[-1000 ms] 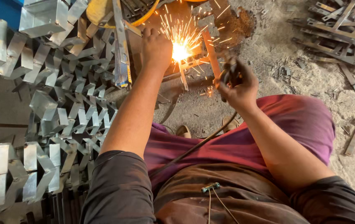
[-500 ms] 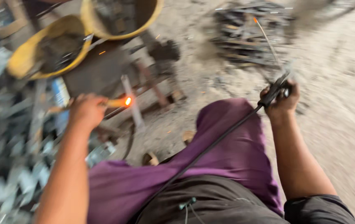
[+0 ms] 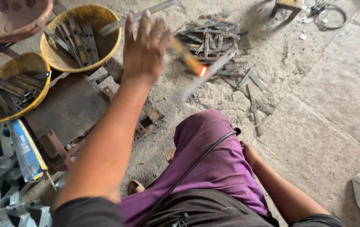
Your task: The person welds metal strips together using an arc welder. They position the metal pieces on a workspace, apply the welding rod to create joints, and repeat the process for several strips.
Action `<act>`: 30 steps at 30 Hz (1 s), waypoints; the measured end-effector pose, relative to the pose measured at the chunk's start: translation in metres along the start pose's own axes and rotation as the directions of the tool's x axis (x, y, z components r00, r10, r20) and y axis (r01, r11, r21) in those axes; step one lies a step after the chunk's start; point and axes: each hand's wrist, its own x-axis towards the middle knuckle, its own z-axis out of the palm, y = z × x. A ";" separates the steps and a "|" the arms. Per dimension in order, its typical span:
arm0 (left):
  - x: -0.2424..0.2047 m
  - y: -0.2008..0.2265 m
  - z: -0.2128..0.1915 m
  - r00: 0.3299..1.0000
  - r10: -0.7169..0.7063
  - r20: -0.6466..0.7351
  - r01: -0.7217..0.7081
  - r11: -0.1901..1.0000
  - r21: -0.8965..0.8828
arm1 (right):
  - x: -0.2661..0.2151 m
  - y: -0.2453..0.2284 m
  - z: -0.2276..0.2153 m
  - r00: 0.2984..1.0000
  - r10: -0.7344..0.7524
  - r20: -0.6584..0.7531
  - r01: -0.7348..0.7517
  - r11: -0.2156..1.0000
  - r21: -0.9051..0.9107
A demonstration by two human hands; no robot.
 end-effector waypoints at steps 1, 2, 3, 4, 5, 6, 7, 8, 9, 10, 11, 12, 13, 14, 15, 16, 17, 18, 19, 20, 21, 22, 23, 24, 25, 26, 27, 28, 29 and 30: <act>0.001 -0.001 0.012 0.992 -0.121 0.023 0.123 0.987 -0.100 | 0.003 0.000 -0.001 0.999 -0.045 -0.008 0.045 0.997 -0.057; 0.003 -0.001 0.023 0.971 -0.231 0.062 0.239 0.950 -0.199 | 0.005 0.000 -0.004 0.996 -0.087 -0.015 0.085 0.990 -0.109; 0.005 0.000 0.033 0.936 -0.332 0.113 0.351 0.890 -0.292 | 0.008 -0.005 -0.009 0.998 -0.062 -0.001 0.061 0.993 -0.097; -0.004 0.004 0.041 0.923 -0.351 0.159 0.384 0.863 -0.329 | 0.008 -0.006 -0.018 1.000 -0.024 0.009 0.025 0.996 -0.088; -0.019 0.009 0.046 0.908 -0.366 0.206 0.418 0.832 -0.364 | 0.010 -0.005 -0.026 1.000 0.013 0.019 -0.011 0.997 -0.080; -0.040 0.012 0.046 0.904 -0.350 0.246 0.421 0.831 -0.364 | 0.015 -0.009 -0.033 1.000 -0.025 -0.012 0.023 0.989 -0.147; -0.067 0.014 0.043 0.898 -0.334 0.286 0.424 0.829 -0.364 | 0.019 -0.015 -0.043 0.997 -0.066 -0.041 0.055 0.975 -0.215; -0.091 0.017 0.040 0.889 -0.343 0.303 0.448 0.785 -0.428 | 0.022 -0.016 -0.053 0.993 -0.101 -0.069 0.078 0.955 -0.285; -0.114 0.019 0.038 0.880 -0.350 0.321 0.471 0.734 -0.489 | 0.024 -0.019 -0.060 0.986 -0.136 -0.095 0.099 0.942 -0.320; -0.139 0.018 0.034 0.861 -0.368 0.351 0.507 0.675 -0.535 | 0.026 -0.030 -0.066 0.978 -0.173 -0.120 0.119 0.926 -0.359; -0.165 0.017 0.029 0.841 -0.383 0.382 0.541 0.612 -0.578 | 0.025 -0.041 -0.069 0.967 -0.210 -0.142 0.138 0.907 -0.399; -0.188 0.017 0.023 0.799 -0.406 0.443 0.601 0.563 -0.567 | 0.024 -0.055 -0.070 0.943 -0.283 -0.175 0.150 0.829 -0.538; -0.210 0.019 0.016 0.753 -0.425 0.502 0.657 0.512 -0.553 | 0.022 -0.069 -0.070 0.913 -0.360 -0.193 0.148 0.732 -0.665; -0.232 0.021 0.006 0.636 -0.480 0.604 0.772 0.398 -0.496 | 0.022 -0.084 -0.065 0.879 -0.438 -0.189 0.138 0.614 -0.777; -0.253 0.023 -0.002 0.503 -0.516 0.693 0.864 0.273 -0.424 | 0.021 -0.099 -0.060 0.827 -0.535 -0.175 0.180 0.546 -0.818; -0.272 0.023 -0.008 0.527 -0.539 0.657 0.844 0.235 -0.483 | 0.021 -0.115 -0.051 0.769 -0.624 -0.141 0.222 0.466 -0.856; -0.289 0.024 -0.012 0.548 -0.564 0.618 0.817 0.201 -0.541 | 0.017 -0.128 -0.043 0.725 -0.678 -0.118 0.207 0.378 -0.902; -0.304 0.021 -0.014 0.558 -0.599 0.574 0.790 0.170 -0.590 | 0.012 -0.142 -0.030 0.685 -0.725 -0.076 0.192 0.280 -0.941; -0.316 0.018 -0.014 0.556 -0.589 0.586 0.803 0.200 -0.561 | 0.005 -0.154 -0.014 0.653 -0.757 -0.026 0.271 0.265 -0.926; -0.330 0.016 -0.012 0.548 -0.587 0.596 0.818 0.226 -0.529 | 0.001 -0.164 0.012 0.618 -0.786 0.032 0.352 0.240 -0.905; -0.340 0.014 -0.009 0.571 -0.590 0.570 0.800 0.247 -0.546 | -0.005 -0.172 0.040 0.600 -0.796 0.086 0.377 0.187 -0.907; -0.347 0.014 -0.006 0.597 -0.589 0.545 0.781 0.271 -0.563 | -0.014 -0.179 0.068 0.580 -0.803 0.135 0.402 0.138 -0.905; -0.351 0.016 -0.003 0.541 -0.595 0.595 0.820 0.214 -0.531 | -0.021 -0.182 0.099 0.534 -0.814 0.227 0.434 0.034 -0.900; -0.351 0.019 0.002 0.486 -0.590 0.645 0.851 0.152 -0.502 | -0.031 -0.182 0.130 0.484 -0.818 0.310 0.456 -0.067 -0.888; -0.352 0.019 0.004 0.488 -0.584 0.649 0.856 0.173 -0.487 | -0.039 -0.178 0.165 0.430 -0.813 0.392 0.474 -0.166 -0.865; -0.351 0.017 0.007 0.496 -0.571 0.654 0.856 0.196 -0.479 | -0.048 -0.171 0.199 0.426 -0.777 0.463 0.528 -0.201 -0.825; -0.349 0.017 0.007 0.514 -0.545 0.663 0.849 0.214 -0.483 | -0.056 -0.162 0.235 0.418 -0.738 0.531 0.581 -0.232 -0.780; -0.345 0.018 0.005 0.534 -0.514 0.672 0.840 0.234 -0.489 | -0.066 -0.151 0.268 0.404 -0.698 0.591 0.629 -0.257 -0.734; -0.339 0.016 0.002 0.422 -0.420 0.803 0.907 0.207 -0.368 | -0.076 -0.140 0.299 0.414 -0.647 0.641 0.602 -0.333 -0.726; -0.332 0.014 -0.002 0.292 -0.310 0.905 0.951 0.195 -0.240 | -0.084 -0.126 0.331 0.427 -0.594 0.681 0.571 -0.407 -0.713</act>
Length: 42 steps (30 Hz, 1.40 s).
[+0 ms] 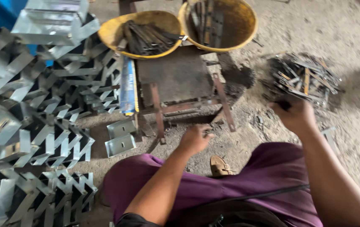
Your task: The person welds metal strips together using an arc welder. They position the metal pieces on a workspace, apply the welding rod to create joints, and repeat the process for several strips.
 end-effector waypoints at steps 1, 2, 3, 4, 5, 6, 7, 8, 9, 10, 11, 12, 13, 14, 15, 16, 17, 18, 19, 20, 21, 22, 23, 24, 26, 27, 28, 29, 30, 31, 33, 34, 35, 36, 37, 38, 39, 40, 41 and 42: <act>-0.003 0.006 -0.003 0.999 -0.035 0.025 0.036 0.999 -0.018 | 0.010 -0.031 0.010 0.995 -0.094 0.024 0.094 0.995 -0.025; -0.006 0.012 -0.005 0.996 -0.066 0.051 0.068 0.997 -0.032 | 0.017 -0.059 0.018 0.982 -0.184 0.045 0.186 0.981 -0.047; -0.007 0.015 -0.007 0.992 -0.097 0.079 0.100 0.994 -0.046 | 0.024 -0.085 0.028 0.982 -0.163 0.096 0.168 0.984 -0.052; -0.007 0.017 -0.010 0.994 -0.070 0.080 0.072 0.997 -0.029 | 0.030 -0.109 0.038 0.980 -0.138 0.147 0.148 0.987 -0.062; -0.006 0.018 -0.010 0.996 -0.043 0.082 0.044 0.999 -0.011 | 0.037 -0.131 0.048 0.974 -0.112 0.196 0.128 0.989 -0.072; -0.004 0.017 -0.010 0.996 -0.015 0.086 0.014 1.000 0.009 | 0.045 -0.150 0.058 0.958 -0.212 0.195 0.224 0.973 -0.044; -0.002 0.015 -0.009 0.997 0.003 0.079 -0.006 1.000 0.027 | 0.053 -0.167 0.068 0.931 -0.309 0.192 0.318 0.948 -0.016; 0.002 0.012 -0.007 0.997 0.022 0.073 -0.025 0.999 0.044 | 0.061 -0.183 0.078 0.896 -0.403 0.187 0.408 0.913 0.011; 0.007 0.009 -0.005 0.997 0.040 0.067 -0.044 0.997 0.061 | 0.071 -0.197 0.089 0.902 -0.372 0.220 0.377 0.926 0.019; 0.011 0.005 -0.003 0.997 0.053 0.063 -0.057 0.997 0.056 | 0.080 -0.210 0.101 0.906 -0.340 0.252 0.344 0.938 0.026; 0.016 0.001 0.000 0.996 0.067 0.059 -0.070 0.996 0.051 | 0.091 -0.221 0.111 0.909 -0.307 0.284 0.311 0.950 0.031; 0.020 -0.003 0.003 0.995 0.080 0.059 -0.083 0.995 0.047 | 0.104 -0.230 0.121 0.905 -0.328 0.270 0.335 0.942 0.022; 0.023 -0.006 0.007 0.986 0.161 -0.033 -0.159 0.986 0.048 | 0.119 -0.238 0.132 0.901 -0.350 0.255 0.359 0.933 0.012; 0.025 -0.009 0.010 0.964 0.237 -0.124 -0.232 0.971 0.056 | 0.135 -0.244 0.143 0.897 -0.371 0.242 0.382 0.924 0.003; 0.028 -0.011 0.011 0.926 0.311 -0.212 -0.302 0.950 0.072 | 0.152 -0.249 0.152 0.885 -0.416 0.210 0.429 0.903 -0.019; 0.031 -0.011 0.009 0.940 0.290 -0.178 -0.286 0.957 0.047 | 0.171 -0.254 0.161 0.869 -0.461 0.180 0.475 0.879 -0.042; 0.031 -0.009 0.007 0.952 0.269 -0.143 -0.268 0.963 0.023 | 0.189 -0.258 0.169 0.850 -0.505 0.150 0.519 0.852 -0.066; 0.030 -0.006 0.004 0.962 0.249 -0.108 -0.250 0.968 -0.001 | 0.206 -0.263 0.176 0.857 -0.491 0.154 0.509 0.853 -0.116; 0.029 -0.004 0.001 0.973 0.222 -0.062 -0.223 0.974 -0.021 | 0.223 -0.268 0.184 0.865 -0.477 0.157 0.499 0.851 -0.166; 0.028 -0.002 -0.003 0.981 0.195 -0.012 -0.196 0.980 -0.040 | 0.237 -0.273 0.191 0.873 -0.461 0.160 0.486 0.847 -0.215; 0.028 -0.001 -0.006 0.985 0.170 0.038 -0.168 0.984 -0.058 | 0.248 -0.278 0.198 0.884 -0.443 0.151 0.468 0.846 -0.256; 0.028 -0.002 -0.009 0.978 0.211 -0.007 -0.211 0.976 -0.055 | 0.259 -0.285 0.205 0.893 -0.428 0.142 0.451 0.842 -0.295; 0.027 -0.002 -0.010 0.967 0.250 -0.052 -0.253 0.966 -0.051 | 0.267 -0.290 0.211 0.901 -0.414 0.132 0.433 0.837 -0.333; 0.027 -0.004 -0.010 0.952 0.289 -0.097 -0.294 0.955 -0.042 | 0.274 -0.295 0.217 0.926 -0.333 0.179 0.377 0.844 -0.381; 0.028 -0.006 -0.008 0.945 0.299 -0.133 -0.307 0.951 -0.043 | 0.286 -0.303 0.226 0.954 -0.159 0.254 0.267 0.835 -0.482; 0.028 -0.006 -0.008 0.941 0.303 -0.151 -0.313 0.949 -0.042 | 0.291 -0.307 0.229 0.956 -0.098 0.275 0.228 0.839 -0.495; 0.030 -0.007 -0.009 0.948 0.291 -0.132 -0.299 0.953 -0.043 | 0.295 -0.310 0.233 0.955 -0.037 0.295 0.190 0.839 -0.510; 0.032 -0.007 -0.009 0.954 0.279 -0.112 -0.285 0.957 -0.043 | 0.299 -0.313 0.235 0.949 0.024 0.313 0.152 0.837 -0.526; 0.032 -0.007 -0.009 0.960 0.265 -0.090 -0.270 0.962 -0.046 | 0.301 -0.313 0.235 0.955 0.055 0.292 0.103 0.861 -0.498; 0.033 -0.007 -0.009 0.959 0.268 -0.093 -0.272 0.961 -0.044 | 0.302 -0.312 0.234 0.958 0.087 0.272 0.053 0.882 -0.468; 0.035 -0.008 -0.011 0.956 0.276 -0.101 -0.281 0.959 -0.040 | 0.303 -0.314 0.235 0.962 0.128 0.239 -0.010 0.896 -0.443; 0.034 -0.008 -0.012 0.959 0.268 -0.088 -0.274 0.960 -0.053 | 0.304 -0.314 0.234 0.965 0.137 0.224 -0.023 0.894 -0.448; 0.034 -0.007 -0.014 0.962 0.262 -0.074 -0.266 0.962 -0.065 | 0.305 -0.314 0.235 0.967 0.146 0.209 -0.037 0.891 -0.452; 0.033 -0.006 -0.016 0.965 0.257 -0.057 -0.261 0.963 -0.074 | 0.308 -0.313 0.236 0.964 0.155 0.215 -0.035 0.878 -0.477; 0.031 -0.004 -0.017 0.968 0.247 -0.036 -0.249 0.967 -0.062 | 0.314 -0.312 0.237 0.961 0.164 0.221 -0.033 0.865 -0.502; 0.029 -0.003 -0.018 0.972 0.236 -0.016 -0.236 0.970 -0.050 | 0.321 -0.309 0.239 0.958 0.173 0.228 -0.029 0.850 -0.526; 0.028 -0.002 -0.019 0.975 0.224 0.004 -0.223 0.974 -0.038 | 0.329 -0.304 0.243 0.956 0.171 0.238 -0.019 0.846 -0.532; 0.027 -0.002 -0.020 0.971 0.237 -0.014 -0.238 0.971 -0.030 | 0.338 -0.298 0.246 0.954 0.169 0.247 -0.009 0.842 -0.539; 0.027 -0.003 -0.019 0.967 0.251 -0.031 -0.252 0.968 -0.021 | 0.349 -0.291 0.249 0.952 0.166 0.256 0.001 0.837 -0.547; 0.027 -0.003 -0.018 0.963 0.265 -0.050 -0.266 0.964 -0.012 | 0.358 -0.284 0.253 0.944 0.102 0.315 0.106 0.808 -0.579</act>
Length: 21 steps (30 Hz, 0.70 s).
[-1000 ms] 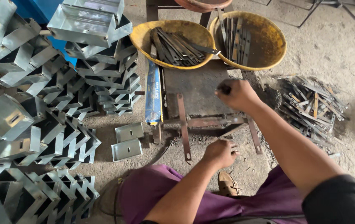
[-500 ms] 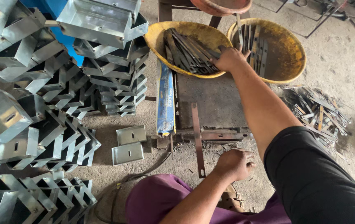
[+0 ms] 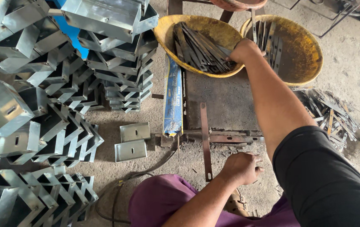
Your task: The person welds metal strips together using an arc welder. They position the metal pieces on a workspace, apply the welding rod to create joints, and repeat the process for several strips.
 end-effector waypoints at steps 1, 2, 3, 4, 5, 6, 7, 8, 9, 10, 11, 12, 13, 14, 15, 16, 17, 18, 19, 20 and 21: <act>0.001 -0.001 0.001 1.000 0.005 -0.005 -0.005 1.000 -0.006 | 0.008 0.003 0.005 0.996 -0.086 0.015 0.087 0.993 -0.074; 0.002 -0.001 0.002 1.000 0.010 -0.011 -0.010 1.000 -0.012 | 0.013 0.004 0.008 0.984 -0.172 0.034 0.176 0.974 -0.146; 0.003 -0.001 0.002 1.000 0.014 -0.017 -0.015 1.000 -0.019 | 0.014 0.005 0.008 0.989 -0.143 0.031 0.146 0.980 -0.135; 0.003 -0.001 0.002 1.000 0.014 -0.015 -0.014 1.000 -0.015 | 0.011 0.005 0.007 0.994 -0.111 0.026 0.113 0.986 -0.120; 0.002 0.000 0.002 1.000 0.014 -0.014 -0.014 1.000 -0.012 | 0.005 0.004 0.003 0.997 -0.078 0.021 0.080 0.991 -0.104; 0.001 0.001 0.001 1.000 0.012 -0.012 -0.012 1.000 -0.010 | -0.003 0.004 -0.001 1.000 -0.007 -0.014 0.007 1.000 -0.026; 0.001 0.001 0.000 1.000 -0.006 0.015 0.006 1.000 -0.008 | -0.011 0.004 -0.006 0.997 0.066 -0.043 -0.063 0.996 0.055; 0.001 0.001 -0.001 0.999 -0.026 0.043 0.026 1.000 -0.010 | -0.018 0.003 -0.009 0.988 0.140 -0.062 -0.130 0.982 0.134; 0.001 0.001 0.000 0.996 -0.045 0.071 0.046 0.999 -0.011 | -0.023 0.004 -0.012 0.988 0.127 -0.093 -0.115 0.985 0.125; 0.001 0.002 0.001 0.999 -0.023 0.026 0.023 1.000 -0.005 | -0.027 0.008 -0.013 0.986 0.114 -0.121 -0.100 0.988 0.117; 0.003 0.002 0.000 1.000 0.000 -0.020 0.000 1.000 0.003 | -0.029 0.014 -0.013 0.983 0.102 -0.150 -0.086 0.990 0.108; 0.004 0.002 -0.001 0.997 0.028 -0.067 -0.027 1.000 0.016 | -0.028 0.016 -0.015 0.992 0.022 -0.125 -0.019 0.999 0.031; 0.004 0.002 -0.002 0.999 -0.038 0.011 0.038 0.999 -0.010 | -0.025 0.017 -0.016 0.994 -0.055 -0.093 0.051 0.998 -0.045; 0.005 0.003 -0.005 0.991 -0.101 0.090 0.104 0.994 -0.030 | -0.024 0.019 -0.018 0.990 -0.129 -0.058 0.122 0.986 -0.118; 0.005 0.004 -0.007 0.972 -0.160 0.170 0.170 0.984 -0.045 | -0.027 0.024 -0.021 0.992 -0.122 0.006 0.122 0.986 -0.117; 0.004 0.005 -0.008 0.984 -0.137 0.110 0.146 0.987 -0.074 | -0.033 0.032 -0.024 0.991 -0.114 0.071 0.121 0.986 -0.118; 0.003 0.004 -0.010 0.992 -0.115 0.049 0.120 0.988 -0.102 | -0.044 0.039 -0.026 0.985 -0.105 0.135 0.121 0.986 -0.118; 0.002 0.006 -0.012 0.996 -0.092 -0.013 0.090 0.988 -0.127 | -0.062 0.053 -0.029 0.985 -0.164 0.056 0.170 0.979 -0.116; 0.000 0.007 -0.014 0.993 -0.115 -0.022 0.109 0.974 -0.201 | -0.085 0.065 -0.028 0.975 -0.223 -0.022 0.219 0.969 -0.119; -0.002 0.008 -0.016 0.990 -0.141 -0.030 0.127 0.953 -0.275 | -0.112 0.079 -0.030 0.986 -0.163 -0.021 0.164 0.983 0.086; -0.002 0.008 -0.019 0.985 -0.166 -0.036 0.144 0.926 -0.348 | -0.144 0.094 -0.027 0.994 -0.105 -0.008 0.103 0.952 0.287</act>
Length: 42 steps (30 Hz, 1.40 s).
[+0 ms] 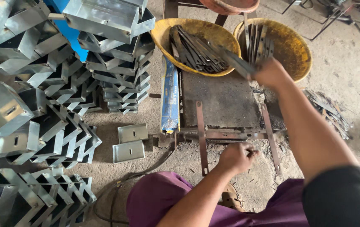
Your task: The person welds metal strips together using an arc welder. They position the metal pieces on a workspace, apply the welding rod to create joints, and repeat the process for several strips.
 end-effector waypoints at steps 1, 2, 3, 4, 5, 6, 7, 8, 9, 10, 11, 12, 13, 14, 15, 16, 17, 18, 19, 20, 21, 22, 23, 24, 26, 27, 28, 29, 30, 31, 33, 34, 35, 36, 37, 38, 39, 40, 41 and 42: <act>0.001 0.000 -0.002 0.999 -0.028 -0.026 0.025 0.991 -0.129 | -0.035 0.007 0.006 0.999 -0.007 -0.043 0.012 0.993 0.118; 0.003 0.000 -0.003 0.997 -0.060 -0.047 0.046 0.966 -0.256 | -0.069 0.014 0.012 0.996 -0.009 -0.086 0.029 0.972 0.234; 0.006 -0.001 0.001 0.994 -0.094 -0.062 0.063 0.923 -0.380 | -0.099 0.017 0.023 0.999 -0.012 -0.049 0.027 0.943 0.332; 0.011 -0.005 0.005 0.993 -0.096 -0.067 0.031 0.770 -0.638 | -0.132 0.028 0.032 0.988 0.145 0.059 -0.152 0.977 0.148; 0.018 -0.012 0.008 0.993 -0.101 -0.065 0.001 0.549 -0.836 | -0.160 0.037 0.046 0.994 0.092 0.059 -0.107 0.939 0.328; 0.026 -0.019 0.014 0.993 -0.106 -0.060 -0.028 0.279 -0.960 | -0.179 0.047 0.062 0.969 0.197 0.149 -0.238 0.902 0.359; 0.033 -0.029 0.022 0.976 -0.144 -0.163 -0.088 0.424 -0.901 | -0.200 0.060 0.082 0.925 0.294 0.241 -0.369 0.848 0.381; 0.039 -0.040 0.030 0.949 -0.162 -0.269 -0.135 0.561 -0.816 | -0.217 0.071 0.108 0.955 0.205 0.215 -0.296 0.727 0.620; 0.044 -0.053 0.039 0.913 -0.163 -0.373 -0.167 0.685 -0.709 | -0.224 0.081 0.130 0.978 0.128 0.162 -0.206 0.545 0.813; 0.049 -0.065 0.049 0.882 -0.133 -0.451 -0.222 0.728 -0.649 | -0.229 0.096 0.144 0.976 0.159 0.149 -0.209 0.490 0.846; 0.052 -0.075 0.060 0.846 -0.100 -0.524 -0.271 0.765 -0.584 | -0.235 0.107 0.158 0.971 0.191 0.141 -0.213 0.435 0.875; 0.054 -0.084 0.070 0.804 -0.063 -0.592 -0.315 0.798 -0.513 | -0.242 0.118 0.167 0.965 0.224 0.134 -0.213 0.377 0.901; 0.057 -0.091 0.073 0.806 -0.088 -0.585 -0.236 0.859 -0.454 | -0.245 0.127 0.171 0.952 0.266 0.152 -0.237 0.323 0.916; 0.059 -0.095 0.072 0.806 -0.114 -0.580 -0.152 0.908 -0.389 | -0.245 0.134 0.171 0.936 0.305 0.172 -0.258 0.266 0.929; 0.058 -0.094 0.066 0.798 -0.145 -0.585 -0.064 0.945 -0.321 | -0.245 0.138 0.169 0.921 0.335 0.198 -0.278 0.212 0.937; 0.050 -0.088 0.061 0.798 -0.114 -0.592 -0.090 0.949 -0.303 | -0.249 0.141 0.168 0.927 0.337 0.167 -0.221 0.128 0.967; 0.039 -0.081 0.051 0.792 -0.085 -0.605 -0.115 0.952 -0.284 | -0.252 0.142 0.167 0.932 0.336 0.138 -0.162 0.044 0.986; 0.027 -0.071 0.037 0.785 -0.056 -0.617 -0.140 0.954 -0.265 | -0.255 0.141 0.165 0.935 0.338 0.110 -0.102 -0.041 0.994; 0.016 -0.059 0.019 0.772 0.016 -0.635 -0.080 0.994 -0.072 | -0.258 0.139 0.164 0.955 0.291 0.054 -0.043 -0.042 0.998; 0.004 -0.048 0.002 0.766 0.089 -0.637 -0.014 0.992 0.123 | -0.263 0.138 0.161 0.970 0.243 -0.004 0.016 -0.048 0.999; -0.014 -0.039 -0.014 0.645 0.308 -0.699 -0.062 0.933 0.354 | -0.269 0.137 0.160 0.978 0.201 -0.059 0.073 -0.063 0.995; -0.030 -0.030 -0.028 0.506 0.523 -0.686 -0.072 0.818 0.571 | -0.274 0.138 0.158 0.985 0.161 -0.062 0.061 0.011 0.998; -0.040 -0.023 -0.043 0.737 0.139 -0.661 0.116 0.938 0.327 | -0.277 0.139 0.156 0.991 0.121 -0.062 0.052 0.085 0.995; -0.047 -0.019 -0.056 0.828 -0.267 -0.493 0.362 0.926 0.107 | -0.280 0.140 0.158 0.995 0.079 -0.061 0.048 0.158 0.986; -0.055 -0.021 -0.067 0.758 -0.109 -0.644 0.344 0.904 0.252 | -0.281 0.137 0.164 0.995 0.070 -0.066 0.055 0.148 0.987; -0.053 -0.027 -0.068 0.717 -0.014 -0.697 0.336 0.883 0.328 | -0.281 0.138 0.167 0.995 0.070 -0.075 0.064 0.144 0.987; -0.051 -0.036 -0.066 0.699 0.031 -0.715 0.312 0.886 0.344 | -0.281 0.138 0.170 0.995 0.073 -0.073 0.057 0.201 0.978; -0.047 -0.046 -0.062 0.680 0.075 -0.729 0.286 0.889 0.358 | -0.282 0.141 0.171 0.994 0.079 -0.071 0.049 0.261 0.964; -0.045 -0.056 -0.059 0.660 0.118 -0.742 0.261 0.890 0.373 | -0.282 0.142 0.172 0.994 0.084 -0.070 0.040 0.320 0.946; -0.042 -0.065 -0.056 0.646 0.164 -0.745 0.253 0.876 0.411 | -0.282 0.144 0.173 0.993 0.075 -0.091 0.058 0.366 0.929; -0.038 -0.079 -0.052 0.619 0.257 -0.742 0.235 0.841 0.487 | -0.283 0.146 0.174 0.990 0.055 -0.133 0.094 0.453 0.887; -0.036 -0.084 -0.051 0.610 0.256 -0.750 0.228 0.850 0.475 | -0.283 0.146 0.175 0.988 0.037 -0.149 0.112 0.491 0.864; -0.035 -0.089 -0.051 0.602 0.254 -0.757 0.219 0.859 0.463 | -0.282 0.147 0.175 0.986 0.019 -0.164 0.129 0.530 0.838; -0.035 -0.092 -0.051 0.593 0.252 -0.764 0.210 0.868 0.450 | -0.282 0.146 0.176 0.984 0.001 -0.179 0.147 0.567 0.811; -0.035 -0.094 -0.051 0.595 0.251 -0.763 0.199 0.875 0.442 | -0.281 0.146 0.176 0.983 -0.008 -0.185 0.154 0.582 0.799; -0.036 -0.096 -0.051 0.597 0.249 -0.763 0.187 0.881 0.434 | -0.279 0.145 0.176 0.982 -0.016 -0.190 0.162 0.596 0.786; -0.037 -0.097 -0.051 0.599 0.247 -0.762 0.176 0.888 0.426 | -0.278 0.144 0.177 0.980 -0.025 -0.195 0.170 0.611 0.773; -0.037 -0.097 -0.052 0.599 0.246 -0.762 0.166 0.893 0.419 | -0.277 0.143 0.177 0.983 -0.019 -0.185 0.158 0.603 0.782; -0.037 -0.097 -0.051 0.600 0.243 -0.762 0.156 0.899 0.410 | -0.277 0.143 0.177 0.985 -0.012 -0.172 0.145 0.595 0.791; -0.038 -0.097 -0.052 0.602 0.240 -0.762 0.147 0.904 0.401 | -0.276 0.143 0.178 0.987 -0.005 -0.159 0.131 0.587 0.799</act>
